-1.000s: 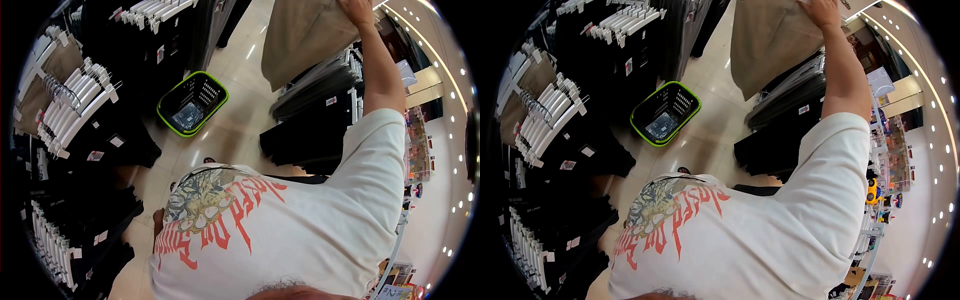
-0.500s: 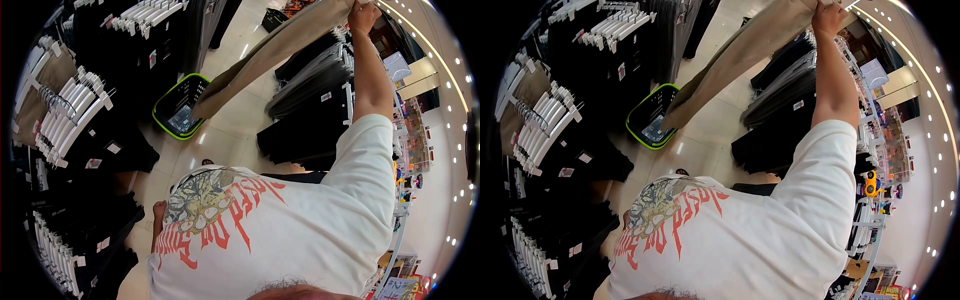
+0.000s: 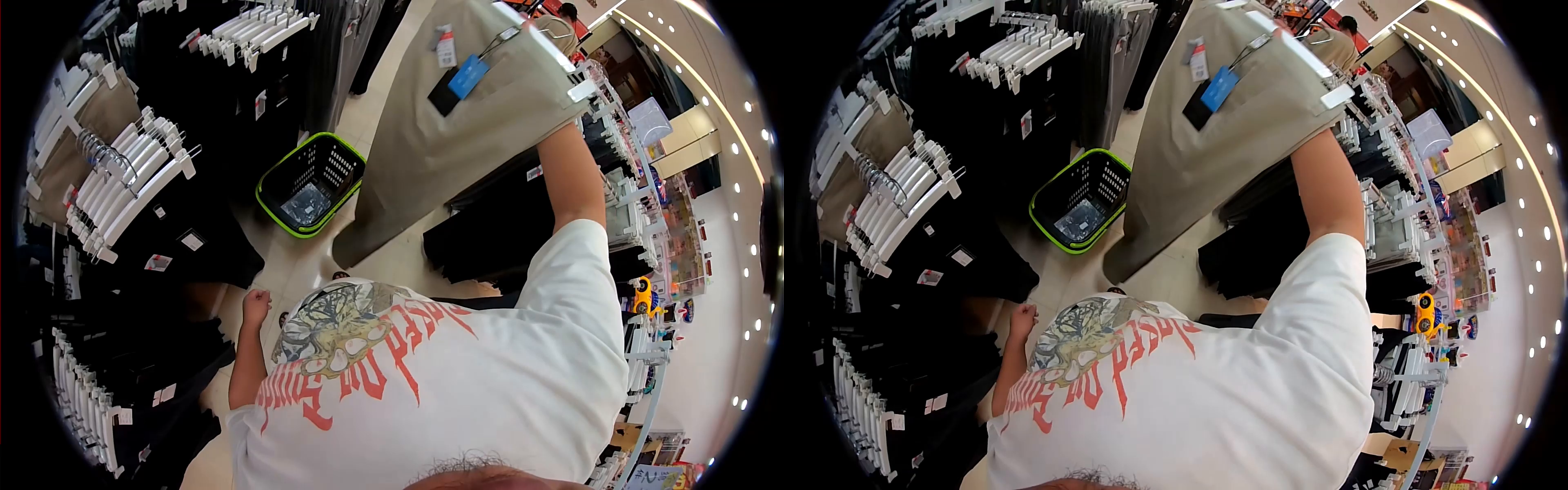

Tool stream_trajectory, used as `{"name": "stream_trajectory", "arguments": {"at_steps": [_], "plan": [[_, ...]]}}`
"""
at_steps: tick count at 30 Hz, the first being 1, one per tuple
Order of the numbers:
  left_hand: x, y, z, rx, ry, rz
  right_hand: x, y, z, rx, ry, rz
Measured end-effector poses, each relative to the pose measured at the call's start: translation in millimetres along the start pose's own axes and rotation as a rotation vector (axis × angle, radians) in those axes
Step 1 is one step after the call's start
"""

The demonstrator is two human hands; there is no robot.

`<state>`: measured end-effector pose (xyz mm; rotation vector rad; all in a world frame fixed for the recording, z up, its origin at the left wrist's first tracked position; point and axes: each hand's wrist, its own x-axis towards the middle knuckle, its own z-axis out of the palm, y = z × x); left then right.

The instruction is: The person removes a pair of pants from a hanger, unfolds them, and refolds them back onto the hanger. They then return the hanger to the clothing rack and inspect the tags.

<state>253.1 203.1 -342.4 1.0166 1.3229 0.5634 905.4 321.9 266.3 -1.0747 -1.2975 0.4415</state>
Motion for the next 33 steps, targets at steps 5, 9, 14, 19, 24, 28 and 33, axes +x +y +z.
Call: {"name": "stream_trajectory", "arguments": {"at_steps": [5,9,14,19,24,28,33], "plan": [[24.6,92.7,9.0,0.117,-0.011,0.204,-6.6,40.8,51.3,0.325,-0.229,0.202],[41.7,173.9,20.3,0.26,-0.045,0.387,-9.7,70.0,81.5,0.423,-0.302,0.277],[46.0,286.3,51.3,0.326,-0.055,0.721,-22.6,47.8,103.2,0.412,-0.459,0.335],[47.4,368.5,102.7,0.048,-0.23,0.766,-33.3,38.0,120.0,0.54,-0.523,0.37],[65.6,398.7,150.8,-0.252,-0.279,0.899,-49.5,22.2,135.5,0.66,-0.539,0.375],[5.2,426.3,156.2,-0.171,0.352,0.998,-66.4,10.9,147.2,0.76,-0.556,0.389],[-50.8,443.5,168.4,-0.038,0.605,1.259,-87.6,-2.0,162.2,0.853,-0.565,0.409]]}}
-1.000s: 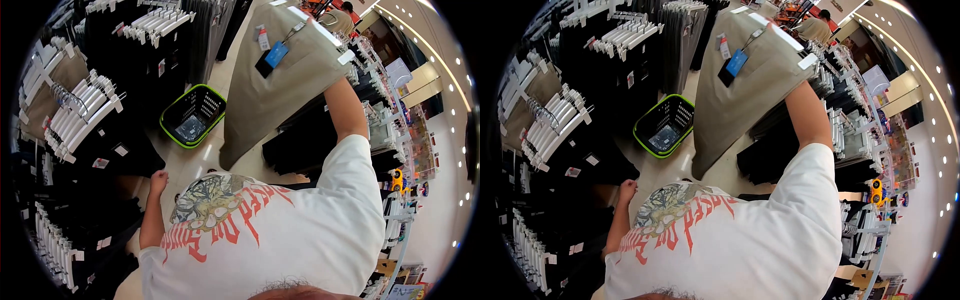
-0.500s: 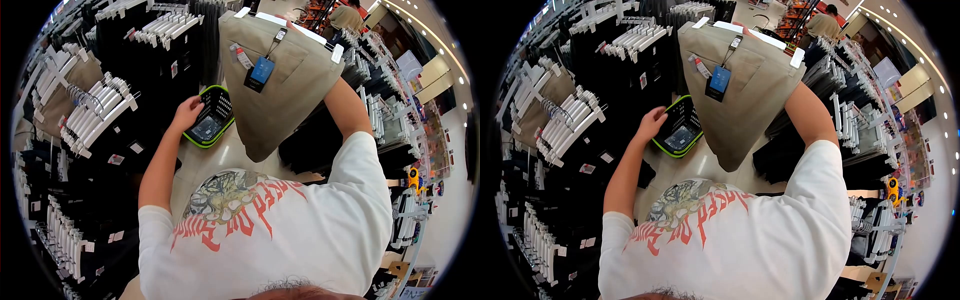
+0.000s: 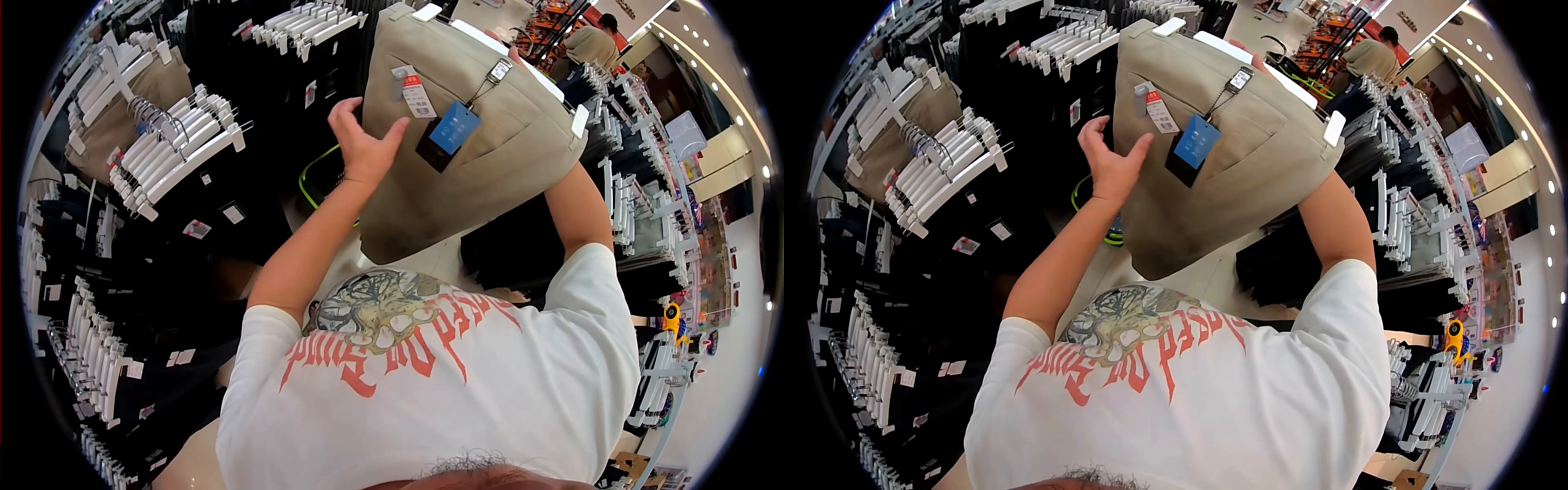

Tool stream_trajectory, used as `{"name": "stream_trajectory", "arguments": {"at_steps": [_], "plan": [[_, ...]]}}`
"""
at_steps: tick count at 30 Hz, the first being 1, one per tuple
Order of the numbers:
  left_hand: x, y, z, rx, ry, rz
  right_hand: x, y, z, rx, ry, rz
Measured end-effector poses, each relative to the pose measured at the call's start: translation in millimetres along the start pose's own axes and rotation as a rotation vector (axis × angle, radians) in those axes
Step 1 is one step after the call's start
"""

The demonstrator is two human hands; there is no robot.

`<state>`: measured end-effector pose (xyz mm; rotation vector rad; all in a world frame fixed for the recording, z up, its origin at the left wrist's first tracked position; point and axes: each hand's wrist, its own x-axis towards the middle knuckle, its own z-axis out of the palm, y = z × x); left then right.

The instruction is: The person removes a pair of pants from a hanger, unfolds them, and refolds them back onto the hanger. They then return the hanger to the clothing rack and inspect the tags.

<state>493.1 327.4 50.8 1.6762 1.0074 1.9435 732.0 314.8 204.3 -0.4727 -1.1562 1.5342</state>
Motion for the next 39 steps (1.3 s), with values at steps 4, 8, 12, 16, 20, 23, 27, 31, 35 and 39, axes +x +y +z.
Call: {"name": "stream_trajectory", "arguments": {"at_steps": [4,8,12,16,20,23,27,31,35,39], "plan": [[0.7,28.5,1.5,-0.005,-0.004,-0.004,-3.6,10.2,12.9,0.045,-0.013,-0.002],[2.5,43.0,-5.6,0.156,0.017,0.067,-5.9,20.0,20.8,0.08,-0.025,-0.01],[-1.8,47.8,-4.3,0.041,-0.021,-0.107,-6.3,27.9,25.5,0.101,-0.036,-0.008],[1.0,52.5,-3.9,-0.034,-0.05,-0.211,-4.6,31.2,26.6,0.113,-0.048,-0.004],[5.9,40.8,-5.2,-0.135,-0.058,-0.199,-2.8,32.3,27.7,0.122,-0.055,-0.002],[6.3,31.7,-9.6,-0.083,-0.047,-0.151,-0.2,34.9,27.9,0.129,-0.058,-0.003],[5.3,28.7,-18.4,-0.092,-0.067,-0.146,0.4,37.5,29.6,0.135,-0.065,0.001],[4.5,30.6,-27.0,-0.114,-0.092,-0.161,0.9,40.9,30.8,0.146,-0.067,0.0],[3.5,32.4,-33.2,0.002,-0.078,-0.079,1.4,45.4,32.7,0.158,-0.07,-0.002],[1.7,34.9,-37.2,-0.016,-0.052,-0.066,0.6,47.6,34.6,0.168,-0.073,-0.004]]}}
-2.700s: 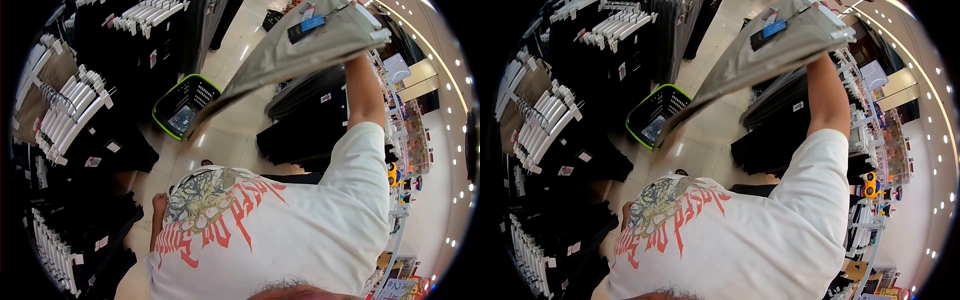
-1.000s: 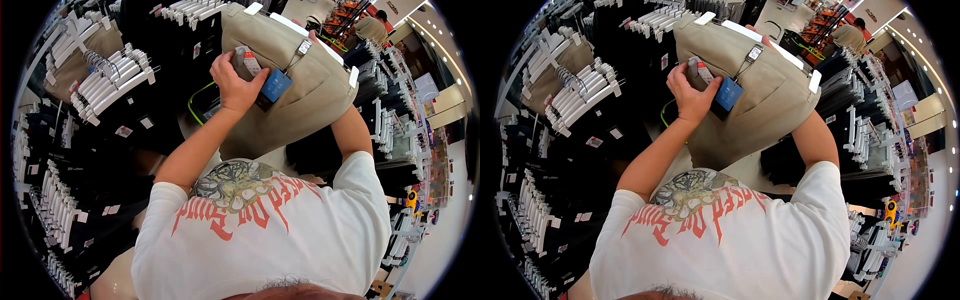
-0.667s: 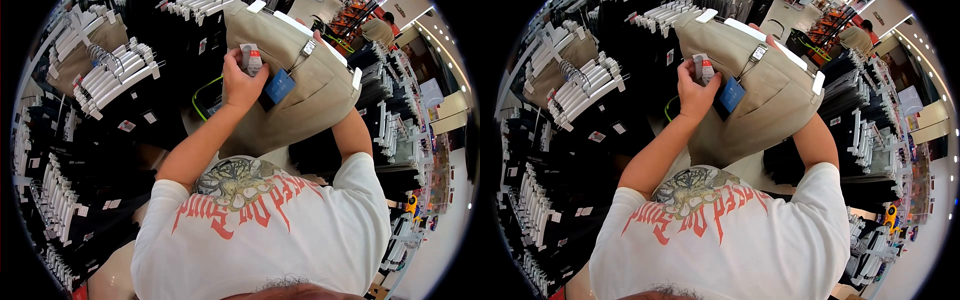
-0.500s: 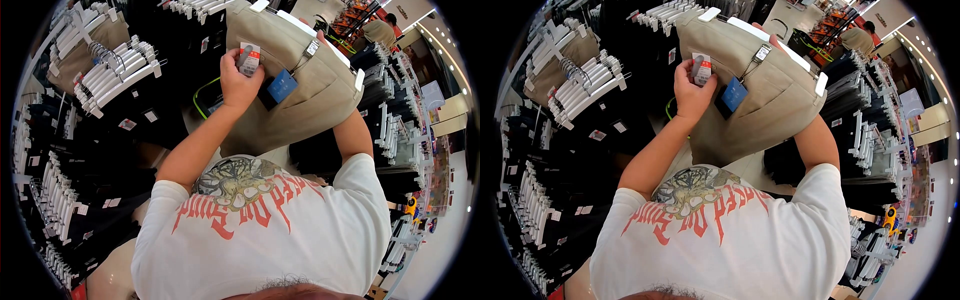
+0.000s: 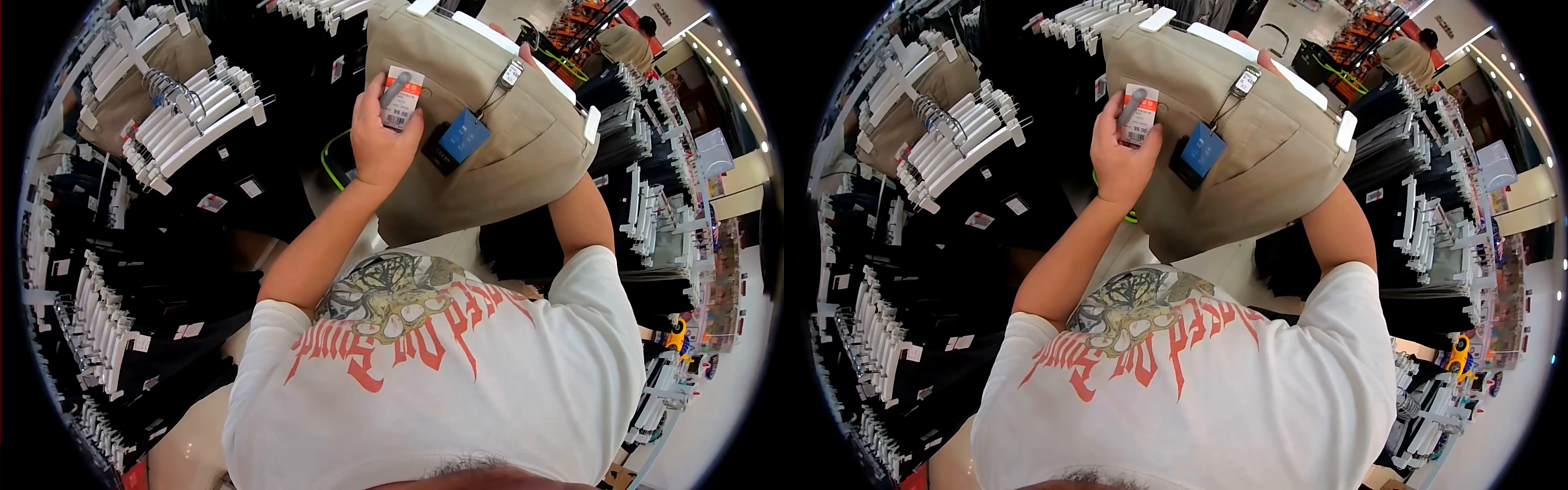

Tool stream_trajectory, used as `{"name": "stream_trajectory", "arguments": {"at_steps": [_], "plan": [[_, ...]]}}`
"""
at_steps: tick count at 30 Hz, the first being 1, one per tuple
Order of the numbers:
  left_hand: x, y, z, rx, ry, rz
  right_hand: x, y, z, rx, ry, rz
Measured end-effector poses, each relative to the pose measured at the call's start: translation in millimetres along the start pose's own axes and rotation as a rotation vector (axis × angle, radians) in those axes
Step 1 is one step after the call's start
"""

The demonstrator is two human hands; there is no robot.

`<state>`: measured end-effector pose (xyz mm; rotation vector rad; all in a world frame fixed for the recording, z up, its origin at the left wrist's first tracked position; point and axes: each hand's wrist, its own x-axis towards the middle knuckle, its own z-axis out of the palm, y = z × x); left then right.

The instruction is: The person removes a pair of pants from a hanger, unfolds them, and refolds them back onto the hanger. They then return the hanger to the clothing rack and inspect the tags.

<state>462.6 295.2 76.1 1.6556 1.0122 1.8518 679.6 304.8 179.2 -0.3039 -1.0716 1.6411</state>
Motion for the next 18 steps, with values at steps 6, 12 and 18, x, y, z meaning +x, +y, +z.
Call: {"name": "stream_trajectory", "arguments": {"at_steps": [6,12,18], "plan": [[-4.0,-8.1,0.6,-0.165,-0.032,-0.089,-4.0,1.5,3.3,0.016,-0.005,0.006],[-7.0,-10.5,-0.5,-0.136,-0.051,-0.114,-7.3,0.3,5.1,0.012,-0.005,0.021],[-9.1,-9.9,-0.9,-0.307,-0.041,-0.196,-6.8,3.6,5.6,0.017,-0.002,0.027]]}}
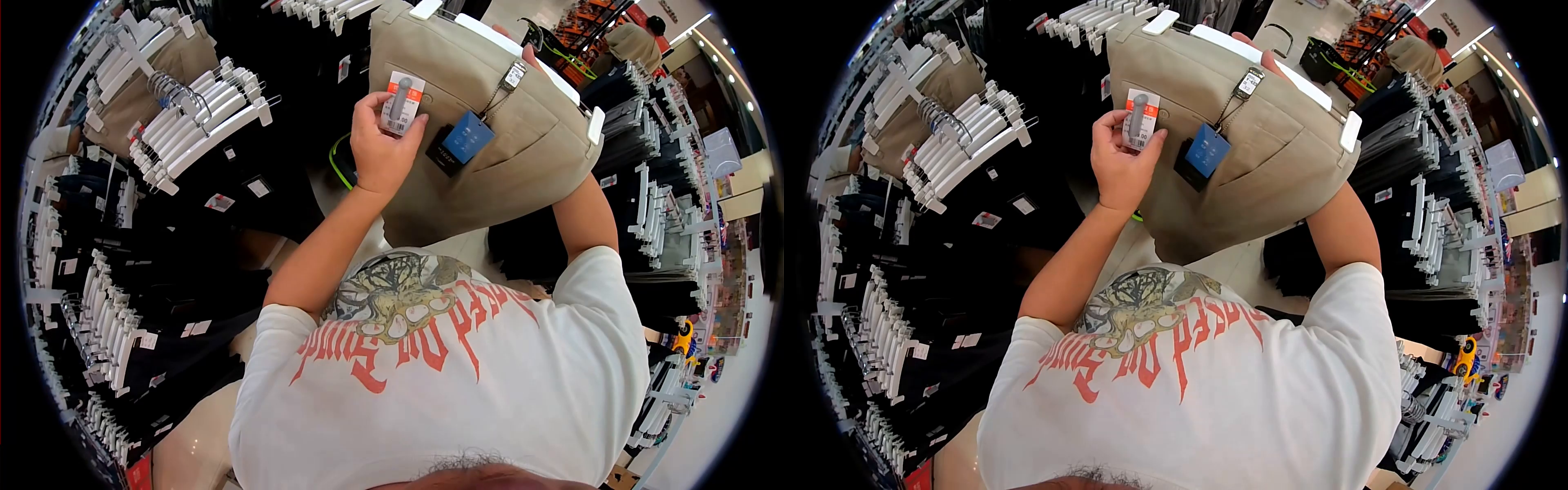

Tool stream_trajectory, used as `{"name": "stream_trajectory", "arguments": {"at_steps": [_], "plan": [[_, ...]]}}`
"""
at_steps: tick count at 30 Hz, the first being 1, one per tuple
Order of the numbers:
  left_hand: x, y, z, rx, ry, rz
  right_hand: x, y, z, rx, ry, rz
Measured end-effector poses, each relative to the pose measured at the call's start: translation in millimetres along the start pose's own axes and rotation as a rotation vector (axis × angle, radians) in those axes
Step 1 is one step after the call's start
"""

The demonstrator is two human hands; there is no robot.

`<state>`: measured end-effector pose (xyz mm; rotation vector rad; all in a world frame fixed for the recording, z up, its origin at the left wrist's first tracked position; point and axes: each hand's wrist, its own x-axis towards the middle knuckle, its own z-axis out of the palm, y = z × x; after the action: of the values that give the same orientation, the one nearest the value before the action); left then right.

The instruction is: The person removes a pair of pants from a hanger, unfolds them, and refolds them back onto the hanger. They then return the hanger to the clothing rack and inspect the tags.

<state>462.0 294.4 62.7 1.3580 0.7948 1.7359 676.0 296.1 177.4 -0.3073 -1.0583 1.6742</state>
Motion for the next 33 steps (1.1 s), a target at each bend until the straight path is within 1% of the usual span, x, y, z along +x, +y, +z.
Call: {"name": "stream_trajectory", "arguments": {"at_steps": [1,4,7,9,11,13,16,19,22,25,26,27,28,30,33], "plan": [[-0.3,1.2,0.1,-0.069,0.008,-0.042,-0.4,0.4,0.1,0.0,0.0,0.0],[-2.6,7.8,-2.8,-0.18,-0.046,-0.104,-2.0,-1.6,-0.7,0.002,-0.001,-0.007],[-5.2,6.6,-8.8,-0.184,-0.093,-0.046,-5.7,-8.3,-0.4,-0.002,0.001,-0.015],[-1.9,-21.8,-18.1,0.05,-0.083,0.158,-9.3,-14.0,0.4,-0.006,0.001,-0.02],[0.8,-31.1,-22.7,0.138,-0.067,0.152,-13.2,-18.2,1.5,-0.019,0.003,-0.023],[0.1,-32.9,-23.2,0.139,-0.162,0.044,-17.1,-21.9,3.8,-0.033,0.006,-0.022],[-6.9,-37.3,-24.2,-0.138,-0.337,-0.327,-19.4,-28.9,3.2,-0.045,0.01,-0.029],[-20.4,-39.0,-19.1,-0.191,-0.242,-0.243,-21.8,-33.0,-4.0,-0.034,0.029,-0.035],[-25.6,-42.5,-25.3,-0.186,-0.269,-0.347,-25.6,-37.4,-10.9,-0.008,0.036,-0.053],[-26.3,-45.8,-41.2,-0.206,-0.402,-0.457,-28.5,-39.8,-7.0,0.001,0.058,-0.057],[-27.8,-43.3,-45.6,-0.255,-0.427,-0.457,-30.1,-41.5,-6.3,0.017,0.079,-0.053],[-28.0,-41.2,-50.4,-0.292,-0.442,-0.485,-30.8,-42.3,-4.0,0.034,0.1,-0.048],[-27.5,-39.6,-55.7,-0.327,-0.456,-0.513,-33.2,-41.1,5.6,0.026,0.163,-0.072],[-26.3,-34.2,-67.0,-0.372,-0.491,-0.558,-35.4,-41.5,4.3,0.024,0.181,-0.058],[-25.4,-20.0,-78.7,-0.514,-0.531,-0.568,-39.7,-41.2,-3.6,0.028,0.201,-0.045]]}}
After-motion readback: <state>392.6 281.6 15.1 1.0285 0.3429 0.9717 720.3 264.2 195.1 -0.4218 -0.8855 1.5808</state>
